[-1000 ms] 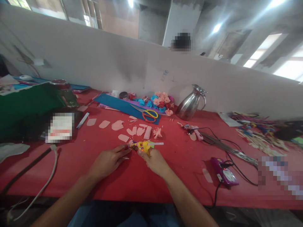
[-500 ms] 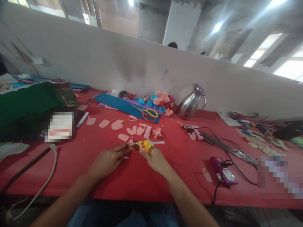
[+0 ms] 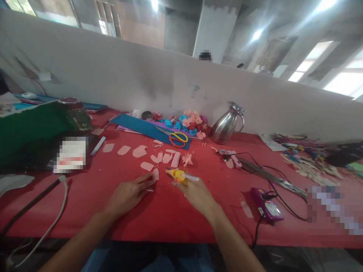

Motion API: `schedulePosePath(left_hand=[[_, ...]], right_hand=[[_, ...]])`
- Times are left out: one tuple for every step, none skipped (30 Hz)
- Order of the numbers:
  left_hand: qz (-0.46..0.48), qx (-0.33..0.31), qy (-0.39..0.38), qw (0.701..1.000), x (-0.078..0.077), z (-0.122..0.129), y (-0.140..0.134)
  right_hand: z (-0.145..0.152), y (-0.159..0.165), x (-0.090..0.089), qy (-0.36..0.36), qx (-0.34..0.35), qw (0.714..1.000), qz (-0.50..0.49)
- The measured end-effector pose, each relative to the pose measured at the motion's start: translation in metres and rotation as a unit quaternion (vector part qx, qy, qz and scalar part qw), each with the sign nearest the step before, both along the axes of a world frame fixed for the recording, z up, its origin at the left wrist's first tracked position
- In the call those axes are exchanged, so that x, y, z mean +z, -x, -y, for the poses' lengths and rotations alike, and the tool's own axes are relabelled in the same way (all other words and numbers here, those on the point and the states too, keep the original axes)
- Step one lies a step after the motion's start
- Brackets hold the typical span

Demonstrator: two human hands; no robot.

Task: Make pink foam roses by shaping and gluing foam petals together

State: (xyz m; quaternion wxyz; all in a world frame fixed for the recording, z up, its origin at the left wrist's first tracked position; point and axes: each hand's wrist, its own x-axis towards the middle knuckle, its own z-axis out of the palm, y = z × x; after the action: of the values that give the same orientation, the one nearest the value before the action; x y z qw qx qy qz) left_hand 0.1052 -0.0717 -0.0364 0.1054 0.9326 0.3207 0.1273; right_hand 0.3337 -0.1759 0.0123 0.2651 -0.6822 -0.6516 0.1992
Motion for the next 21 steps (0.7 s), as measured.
schedulePosePath(left_hand=[[0.003,0.000,0.001,1.000,0.000,0.000,0.000],[0.004,0.000,0.000,1.000,0.000,0.000,0.000],[0.003,0.001,-0.003,1.000,-0.001,0.000,0.000],[0.000,0.003,-0.008,1.000,-0.001,0.000,0.000],[-0.004,0.005,-0.013,1.000,-0.002,0.000,0.001],[-0.006,0.008,-0.017,1.000,-0.002,0.000,0.001],[-0.008,0.010,-0.020,1.000,-0.003,0.000,0.001],[-0.008,0.012,-0.022,1.000,-0.003,0.000,0.001],[-0.007,0.013,-0.022,1.000,-0.004,0.000,0.001],[-0.004,0.016,-0.023,1.000,-0.005,0.000,0.001],[0.000,0.017,-0.023,1.000,-0.005,0.000,0.001],[0.002,0.019,-0.022,1.000,-0.006,0.000,0.002],[0.003,0.018,-0.021,1.000,-0.006,0.000,0.002],[0.002,0.018,-0.021,1.000,-0.006,0.000,0.002],[-0.001,0.017,-0.021,1.000,-0.006,0.000,0.002],[-0.006,0.016,-0.021,1.000,-0.006,0.000,0.002],[-0.011,0.015,-0.022,1.000,-0.006,0.000,0.002],[-0.016,0.017,-0.021,0.999,-0.005,0.000,0.003],[-0.021,0.020,-0.019,0.999,-0.005,0.001,0.003],[-0.024,0.024,-0.016,0.999,-0.004,0.001,0.003],[-0.026,0.028,-0.012,0.999,-0.003,0.001,0.003]], right_hand=[[0.002,-0.010,0.002,-0.002,-0.038,0.999,0.034],[0.003,-0.022,0.002,-0.006,-0.093,0.993,0.073],[0.003,-0.036,-0.001,-0.006,-0.131,0.987,0.096],[0.003,-0.050,-0.005,-0.006,-0.156,0.981,0.112],[0.003,-0.064,-0.010,-0.009,-0.180,0.975,0.133],[0.003,-0.078,-0.017,-0.015,-0.208,0.960,0.184],[0.004,-0.090,-0.024,-0.017,-0.224,0.947,0.229],[0.004,-0.101,-0.030,-0.019,-0.231,0.935,0.268],[0.006,-0.108,-0.035,-0.015,-0.234,0.925,0.300],[0.007,-0.111,-0.038,-0.012,-0.239,0.915,0.324],[0.008,-0.111,-0.039,-0.013,-0.249,0.905,0.344],[0.008,-0.106,-0.037,-0.023,-0.263,0.895,0.358],[0.005,-0.097,-0.034,-0.043,-0.275,0.888,0.365],[0.001,-0.084,-0.029,-0.067,-0.274,0.889,0.362],[-0.006,-0.068,-0.024,-0.083,-0.256,0.902,0.337],[-0.017,-0.050,-0.018,-0.085,-0.220,0.925,0.297],[-0.029,-0.031,-0.014,-0.071,-0.158,0.952,0.251],[-0.043,-0.013,-0.010,-0.047,-0.091,0.973,0.206],[-0.059,0.004,-0.008,-0.011,-0.038,0.985,0.170],[-0.074,0.019,-0.008,0.026,-0.009,0.989,0.146],[-0.087,0.031,-0.008,0.053,-0.004,0.989,0.135]])
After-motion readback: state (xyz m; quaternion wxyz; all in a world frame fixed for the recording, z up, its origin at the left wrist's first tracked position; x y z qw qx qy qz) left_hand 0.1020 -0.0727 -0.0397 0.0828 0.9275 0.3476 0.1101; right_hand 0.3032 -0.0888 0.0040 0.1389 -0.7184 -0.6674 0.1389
